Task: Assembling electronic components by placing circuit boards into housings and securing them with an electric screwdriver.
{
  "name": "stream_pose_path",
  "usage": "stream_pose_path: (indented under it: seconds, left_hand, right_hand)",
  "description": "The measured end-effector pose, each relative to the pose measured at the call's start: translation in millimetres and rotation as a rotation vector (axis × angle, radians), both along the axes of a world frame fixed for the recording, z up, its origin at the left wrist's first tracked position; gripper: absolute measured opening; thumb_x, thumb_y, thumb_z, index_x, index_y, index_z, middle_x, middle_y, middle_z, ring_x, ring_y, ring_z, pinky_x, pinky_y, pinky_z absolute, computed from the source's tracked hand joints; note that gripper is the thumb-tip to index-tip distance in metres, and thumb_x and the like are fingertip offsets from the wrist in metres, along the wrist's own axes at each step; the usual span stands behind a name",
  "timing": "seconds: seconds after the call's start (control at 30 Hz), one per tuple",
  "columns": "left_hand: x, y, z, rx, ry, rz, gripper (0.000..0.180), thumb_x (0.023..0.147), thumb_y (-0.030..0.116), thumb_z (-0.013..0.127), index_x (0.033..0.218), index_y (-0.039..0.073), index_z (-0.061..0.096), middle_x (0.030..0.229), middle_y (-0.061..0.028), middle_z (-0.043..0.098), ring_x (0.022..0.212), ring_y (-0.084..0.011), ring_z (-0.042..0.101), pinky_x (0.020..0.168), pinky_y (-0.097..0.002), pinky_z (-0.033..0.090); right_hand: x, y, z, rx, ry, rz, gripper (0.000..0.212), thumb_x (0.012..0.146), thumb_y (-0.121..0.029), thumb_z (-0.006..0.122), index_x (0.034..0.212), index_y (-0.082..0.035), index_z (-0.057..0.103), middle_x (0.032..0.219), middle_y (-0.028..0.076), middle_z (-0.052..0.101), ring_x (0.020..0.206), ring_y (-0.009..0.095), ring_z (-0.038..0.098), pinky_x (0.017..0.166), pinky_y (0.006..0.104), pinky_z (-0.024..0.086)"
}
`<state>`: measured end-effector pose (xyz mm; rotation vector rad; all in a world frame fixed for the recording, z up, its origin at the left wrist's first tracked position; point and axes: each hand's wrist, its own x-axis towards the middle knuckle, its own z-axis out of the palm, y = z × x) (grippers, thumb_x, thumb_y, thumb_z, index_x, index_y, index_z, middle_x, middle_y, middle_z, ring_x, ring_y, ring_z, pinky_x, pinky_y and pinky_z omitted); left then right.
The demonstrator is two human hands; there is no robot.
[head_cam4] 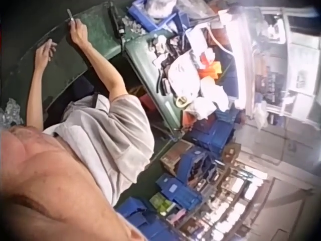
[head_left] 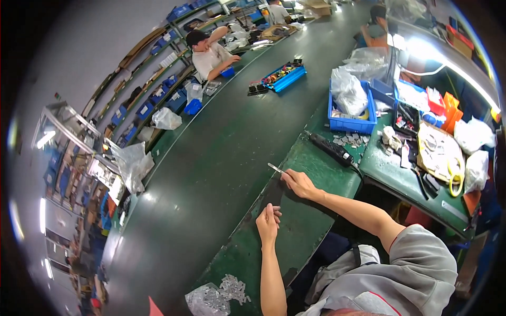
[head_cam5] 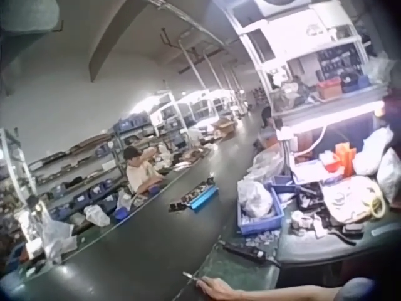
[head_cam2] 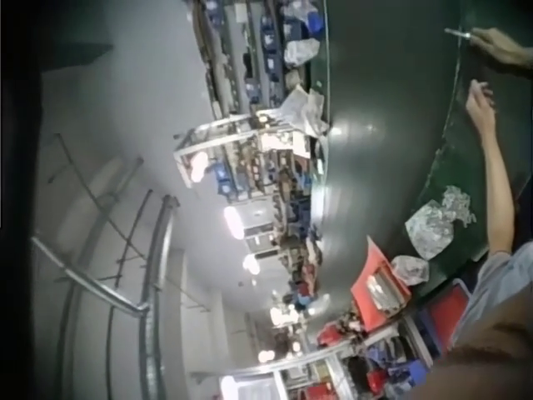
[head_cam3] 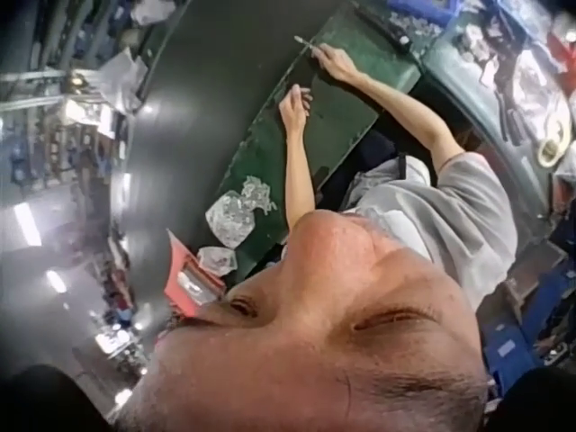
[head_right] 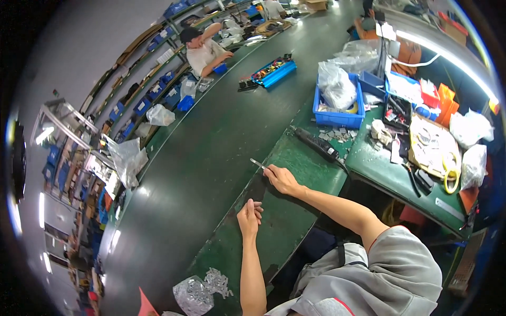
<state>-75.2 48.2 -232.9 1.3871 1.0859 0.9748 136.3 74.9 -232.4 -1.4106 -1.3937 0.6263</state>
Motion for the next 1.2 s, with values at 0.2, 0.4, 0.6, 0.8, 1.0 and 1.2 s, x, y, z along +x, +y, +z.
stream_pose_path:
  seconds: [0.2,0.4,0.6,0.8,1.0,1.2]
  left_hand:
    - [-2,-3,-5,-0.024,-0.070,0.113,0.060,0.112,0.043,0.041,0.099,-0.007,0.071,0.075,-0.0075,0.067,0.054,-0.0082,0.054,0.047,-0.0221,0.041]
    - [0,-5,-1,-0.003,0.005,0.161,0.065,0.111,0.047,0.039,0.098,-0.007,0.072,0.073,-0.0088,0.067,0.053,-0.0097,0.054,0.047,-0.0225,0.041]
    - [14,-4,-3,0.013,0.088,0.246,0.056,0.109,0.042,0.050,0.094,-0.006,0.073,0.072,-0.0092,0.066,0.051,-0.0087,0.053,0.043,-0.0224,0.038]
    - [16,-8,-3,0.059,0.192,0.330,0.054,0.108,0.041,0.051,0.091,-0.006,0.070,0.069,-0.0085,0.064,0.048,-0.0094,0.052,0.041,-0.0225,0.037]
    - [25,-7,-4,0.081,0.185,0.364,0.054,0.110,0.039,0.049,0.090,-0.006,0.070,0.068,-0.0078,0.063,0.049,-0.0094,0.052,0.041,-0.0227,0.037]
    - [25,-9,-5,0.121,0.240,0.373,0.054,0.110,0.040,0.049,0.090,-0.005,0.071,0.069,-0.0075,0.064,0.049,-0.0088,0.052,0.040,-0.0223,0.034]
  right_hand:
    - [5,1,1,-0.094,0.153,0.036,0.035,0.104,-0.031,0.051,0.099,-0.001,0.068,0.081,0.022,0.068,0.077,0.041,0.066,0.071,0.0471,0.050]
    - [7,4,-7,-0.066,0.206,0.094,0.037,0.106,-0.034,0.050,0.099,-0.002,0.067,0.070,0.010,0.064,0.064,0.023,0.063,0.064,0.0386,0.050]
    - [12,5,-15,-0.044,0.144,0.111,0.033,0.104,-0.036,0.052,0.102,-0.006,0.065,0.080,0.020,0.069,0.078,0.043,0.068,0.070,0.0507,0.052]
    - [0,-5,-17,0.091,0.158,0.151,0.028,0.103,-0.032,0.055,0.105,-0.005,0.063,0.078,0.022,0.068,0.077,0.045,0.067,0.070,0.0536,0.053]
    - [8,-10,-18,0.160,0.164,0.159,0.031,0.104,-0.031,0.055,0.104,-0.001,0.062,0.077,0.021,0.068,0.075,0.043,0.067,0.068,0.0516,0.052]
    - [9,-14,-16,0.100,0.120,0.222,0.034,0.105,-0.035,0.052,0.102,-0.002,0.062,0.076,0.022,0.066,0.075,0.043,0.066,0.068,0.0522,0.050]
